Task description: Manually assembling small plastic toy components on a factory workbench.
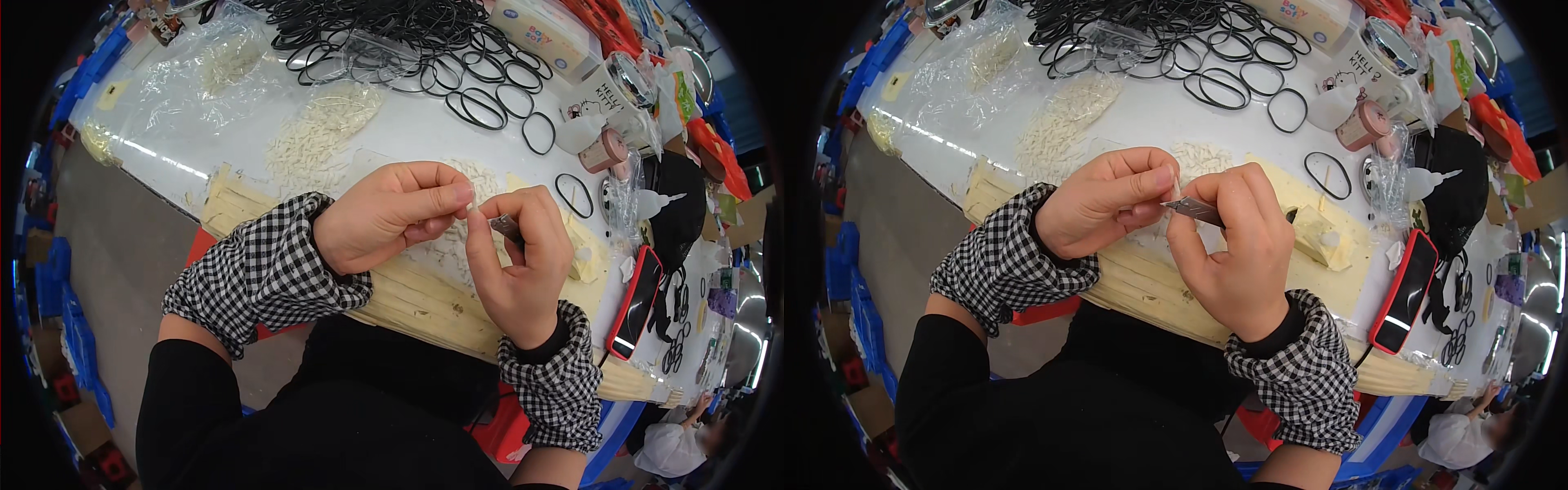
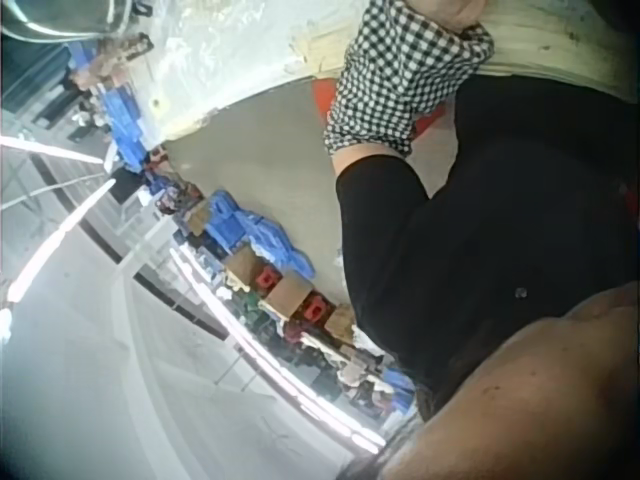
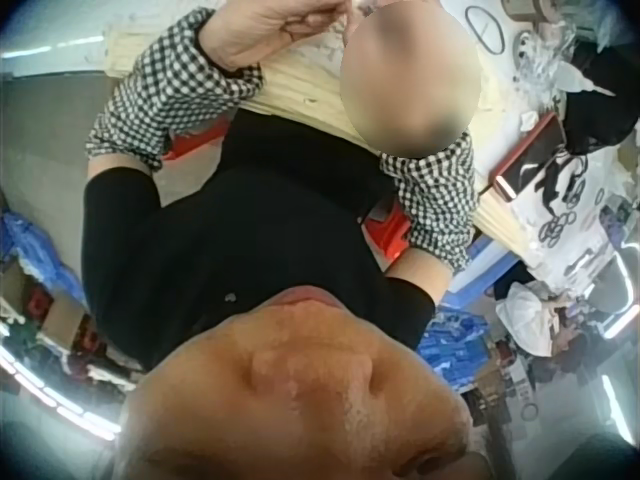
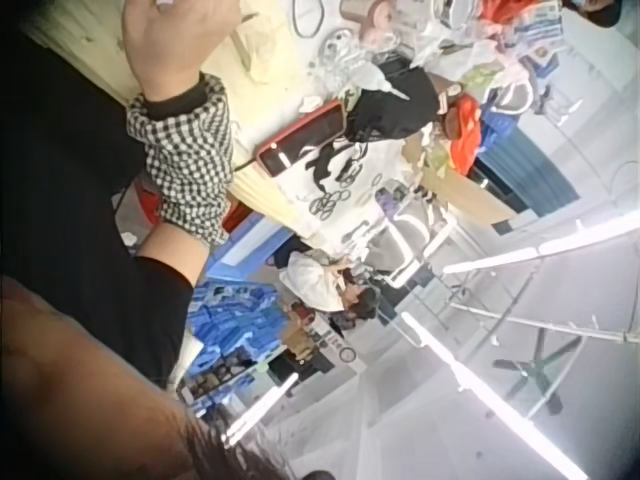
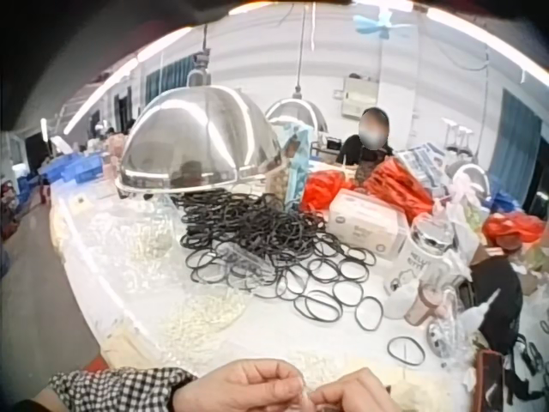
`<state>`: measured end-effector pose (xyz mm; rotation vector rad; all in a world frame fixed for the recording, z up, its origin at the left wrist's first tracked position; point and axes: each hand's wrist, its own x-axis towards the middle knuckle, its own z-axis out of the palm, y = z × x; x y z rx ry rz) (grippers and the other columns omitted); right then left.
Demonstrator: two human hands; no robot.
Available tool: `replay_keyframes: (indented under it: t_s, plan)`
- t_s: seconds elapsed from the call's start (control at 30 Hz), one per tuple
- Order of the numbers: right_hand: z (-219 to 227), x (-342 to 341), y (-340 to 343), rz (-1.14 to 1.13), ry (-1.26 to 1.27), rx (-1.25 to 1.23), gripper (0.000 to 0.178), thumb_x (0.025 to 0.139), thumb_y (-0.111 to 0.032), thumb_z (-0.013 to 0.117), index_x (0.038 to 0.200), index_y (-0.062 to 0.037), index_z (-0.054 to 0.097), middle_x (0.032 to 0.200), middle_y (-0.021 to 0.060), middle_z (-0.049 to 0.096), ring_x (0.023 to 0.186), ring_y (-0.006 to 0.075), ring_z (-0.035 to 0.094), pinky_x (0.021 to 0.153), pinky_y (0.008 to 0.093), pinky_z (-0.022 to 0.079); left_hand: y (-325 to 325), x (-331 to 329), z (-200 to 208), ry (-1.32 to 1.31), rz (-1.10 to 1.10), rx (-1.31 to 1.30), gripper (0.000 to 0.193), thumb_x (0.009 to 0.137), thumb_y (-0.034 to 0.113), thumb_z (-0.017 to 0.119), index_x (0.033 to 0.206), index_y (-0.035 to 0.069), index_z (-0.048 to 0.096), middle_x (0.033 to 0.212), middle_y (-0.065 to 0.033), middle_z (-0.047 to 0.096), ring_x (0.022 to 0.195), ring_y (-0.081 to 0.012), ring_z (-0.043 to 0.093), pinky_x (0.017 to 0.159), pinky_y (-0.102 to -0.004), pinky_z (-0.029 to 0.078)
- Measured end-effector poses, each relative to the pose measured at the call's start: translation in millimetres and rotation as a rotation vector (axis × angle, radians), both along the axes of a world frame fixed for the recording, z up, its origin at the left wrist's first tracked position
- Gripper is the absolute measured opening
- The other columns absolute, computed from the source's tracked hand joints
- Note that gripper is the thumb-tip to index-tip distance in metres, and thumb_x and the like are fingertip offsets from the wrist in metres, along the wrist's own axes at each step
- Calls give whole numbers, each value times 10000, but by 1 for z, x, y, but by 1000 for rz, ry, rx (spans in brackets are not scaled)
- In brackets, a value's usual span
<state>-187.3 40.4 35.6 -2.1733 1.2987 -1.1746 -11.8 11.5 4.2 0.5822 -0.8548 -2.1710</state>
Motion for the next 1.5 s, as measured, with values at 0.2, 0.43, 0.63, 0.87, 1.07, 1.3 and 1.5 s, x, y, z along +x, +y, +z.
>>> replay_keyframes:
  t_s: [0.2, 0.43, 0.63, 0.87, 1.07, 1.3, 1.5]
  plan:
    - [0, -1, -3, 33, 35, 69, 237, 814, -225, 713, 814, -32, 575, 687, 67, 554, 549, 187, 531, 495, 288, 421, -1, 2, -2, 18, -20, -25, 201, 990, 260, 504, 979, 65, 549, 794, 58, 494, 659, -20, 392, 631, -162, 362]
    - [3, -5, -2, -15, 202, 136, 341, 870, -331, 657, 744, -41, 529, 637, 77, 546, 518, 240, 522, 471, 320, 401, 0, 3, 2, 56, -89, -77, 211, 997, 253, 484, 990, 50, 541, 804, 41, 494, 654, -29, 377, 604, -178, 328]
    - [3, -5, -1, -4, 209, 138, 356, 869, -325, 657, 707, -43, 511, 613, 79, 519, 515, 246, 509, 467, 333, 388, 0, 3, 1, 79, -96, -85, 205, 995, 244, 488, 985, 46, 538, 813, 38, 495, 653, -32, 372, 603, -180, 323]
    - [2, -6, -1, 7, 240, 110, 356, 867, -320, 660, 702, -43, 511, 611, 79, 512, 511, 244, 497, 465, 332, 386, 0, 4, 1, 64, -85, -88, 189, 990, 236, 499, 982, 50, 536, 819, 37, 495, 663, -34, 370, 614, -181, 325]
    - [2, -5, 0, -14, 213, 112, 357, 868, -326, 658, 706, -43, 512, 622, 74, 523, 511, 241, 503, 465, 328, 393, 0, 4, -1, 99, -101, -92, 189, 987, 236, 505, 979, 50, 534, 818, 35, 491, 664, -36, 370, 618, -181, 329]
    - [3, -7, 0, 18, 253, 97, 354, 866, -320, 663, 704, -44, 511, 608, 71, 509, 500, 241, 491, 460, 326, 384, -1, 4, 0, 77, -94, -100, 192, 983, 240, 512, 964, 51, 538, 821, 35, 488, 664, -35, 371, 616, -181, 330]
    - [4, -7, -2, 41, 201, 166, 306, 826, -271, 702, 734, -36, 529, 627, 75, 508, 523, 243, 494, 477, 324, 398, -3, 6, 2, 78, 123, 99, 119, 952, 150, 512, 933, 34, 532, 879, -14, 521, 672, -71, 412, 609, -200, 364]
